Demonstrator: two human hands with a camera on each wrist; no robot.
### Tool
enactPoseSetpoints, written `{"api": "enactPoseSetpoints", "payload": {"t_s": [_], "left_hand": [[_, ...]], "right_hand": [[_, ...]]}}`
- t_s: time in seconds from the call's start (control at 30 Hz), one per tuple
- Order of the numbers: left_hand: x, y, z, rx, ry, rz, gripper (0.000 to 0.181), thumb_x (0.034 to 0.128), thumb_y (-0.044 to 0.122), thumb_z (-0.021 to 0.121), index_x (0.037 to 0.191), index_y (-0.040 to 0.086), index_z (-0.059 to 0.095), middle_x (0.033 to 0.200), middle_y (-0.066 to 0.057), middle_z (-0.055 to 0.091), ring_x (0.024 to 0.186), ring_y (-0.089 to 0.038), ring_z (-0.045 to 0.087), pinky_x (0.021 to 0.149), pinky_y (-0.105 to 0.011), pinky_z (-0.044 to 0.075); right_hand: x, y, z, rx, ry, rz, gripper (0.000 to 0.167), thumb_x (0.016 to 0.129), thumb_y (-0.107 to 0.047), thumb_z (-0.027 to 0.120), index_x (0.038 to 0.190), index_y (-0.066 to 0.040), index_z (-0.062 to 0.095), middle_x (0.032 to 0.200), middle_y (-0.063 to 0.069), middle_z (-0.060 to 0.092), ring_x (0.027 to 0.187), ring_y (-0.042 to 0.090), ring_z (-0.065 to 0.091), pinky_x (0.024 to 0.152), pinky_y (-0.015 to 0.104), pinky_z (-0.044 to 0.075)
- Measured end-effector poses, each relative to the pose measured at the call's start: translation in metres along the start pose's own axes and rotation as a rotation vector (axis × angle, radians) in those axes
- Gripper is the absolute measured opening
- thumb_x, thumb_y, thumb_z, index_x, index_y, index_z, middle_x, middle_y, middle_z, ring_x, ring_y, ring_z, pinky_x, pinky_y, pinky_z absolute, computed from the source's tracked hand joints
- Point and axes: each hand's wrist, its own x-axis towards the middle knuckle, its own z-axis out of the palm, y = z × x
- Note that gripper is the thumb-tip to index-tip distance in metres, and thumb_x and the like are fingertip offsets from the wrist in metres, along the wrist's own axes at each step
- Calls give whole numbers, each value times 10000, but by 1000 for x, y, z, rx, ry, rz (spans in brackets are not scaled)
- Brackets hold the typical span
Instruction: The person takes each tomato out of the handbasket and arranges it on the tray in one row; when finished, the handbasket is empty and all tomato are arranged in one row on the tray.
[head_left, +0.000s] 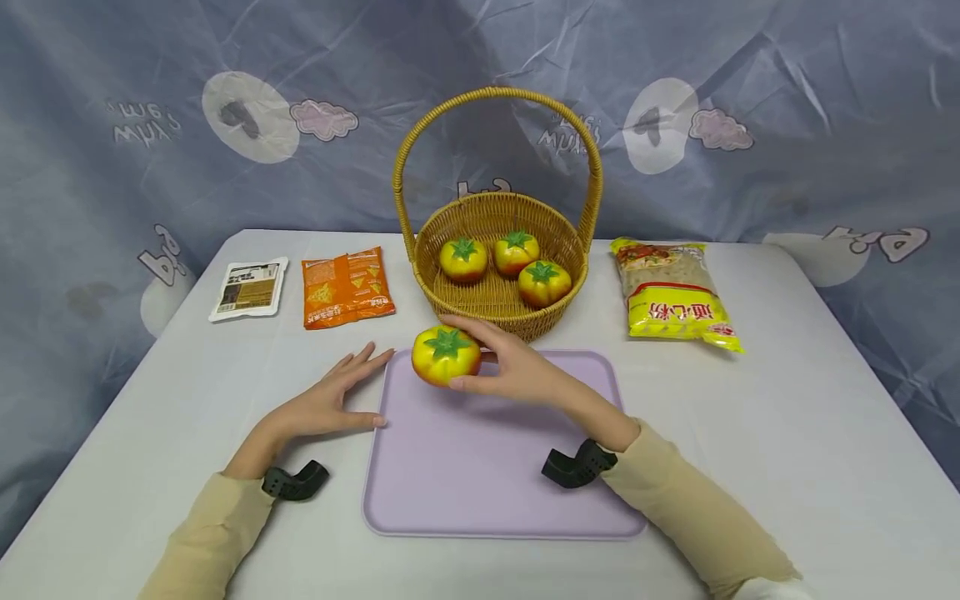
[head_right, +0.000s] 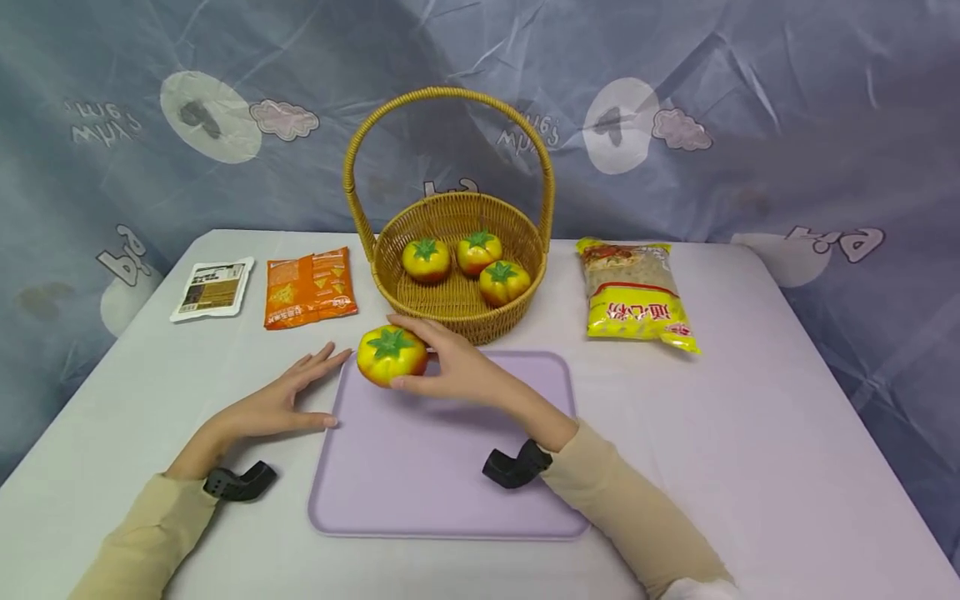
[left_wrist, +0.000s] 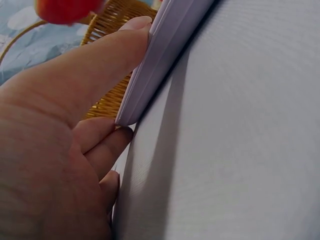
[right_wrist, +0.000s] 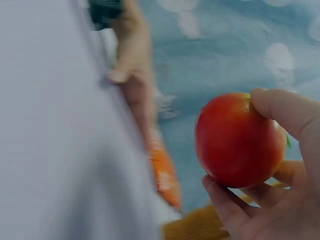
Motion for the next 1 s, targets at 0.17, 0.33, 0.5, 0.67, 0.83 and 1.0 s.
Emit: {"api": "enactPoseSetpoints", "payload": {"t_s": [0.17, 0.33, 0.5, 0.67, 0.83, 1.0], "left_hand": [[-1, 0, -4, 11, 4, 4, 907, 750, 448, 759, 1489, 271, 263, 1544, -140, 57, 1367, -419, -3, 1046, -614, 38], [-3, -3, -1, 6, 12, 6, 894, 758, 451, 751, 1488, 271, 268, 1544, -139, 63, 1362, -432, 8, 1034, -634, 50], [-1, -1, 1, 5, 19, 10, 887, 766, 433, 749, 1487, 208, 283, 1540, -156, 73, 1355, -453, 15, 1017, -659, 68], [7, 2, 4, -6, 9, 3, 876, 764, 438, 749, 1470, 144, 322, 1545, -131, 83, 1352, -460, 20, 1004, -674, 88], [7, 2, 4, 15, 8, -9, 882, 761, 460, 744, 1457, 101, 339, 1545, -125, 88, 1352, -459, 32, 1011, -662, 102], [0, -3, 3, 27, 26, -16, 872, 766, 452, 741, 1453, 90, 344, 1541, -143, 97, 1346, -475, 38, 1002, -674, 108]], "right_hand": [[9, 19, 24, -90, -40, 54, 716, 837, -243, 723, 1442, -129, 357, 1433, 59, 358, 1245, 150, 393, 1001, 320, 357], [18, 34, 39, -182, -42, 13, 724, 823, -256, 736, 1431, -109, 370, 1408, 56, 396, 1257, 151, 381, 1041, 355, 298], [27, 41, 43, -223, -36, -23, 729, 817, -263, 742, 1431, -127, 373, 1360, 63, 437, 1222, 141, 412, 1031, 328, 312], [27, 47, 43, -222, -36, -1, 728, 834, -298, 723, 1445, -153, 354, 1407, 63, 407, 1267, 154, 378, 1045, 343, 292], [26, 50, 45, -221, -27, -14, 710, 865, -288, 690, 1456, -130, 330, 1427, 73, 386, 1294, 171, 349, 1054, 360, 282], [31, 46, 48, -272, -46, -38, 724, 872, -290, 681, 1468, -133, 301, 1447, 58, 360, 1308, 143, 319, 1058, 328, 269]]}}
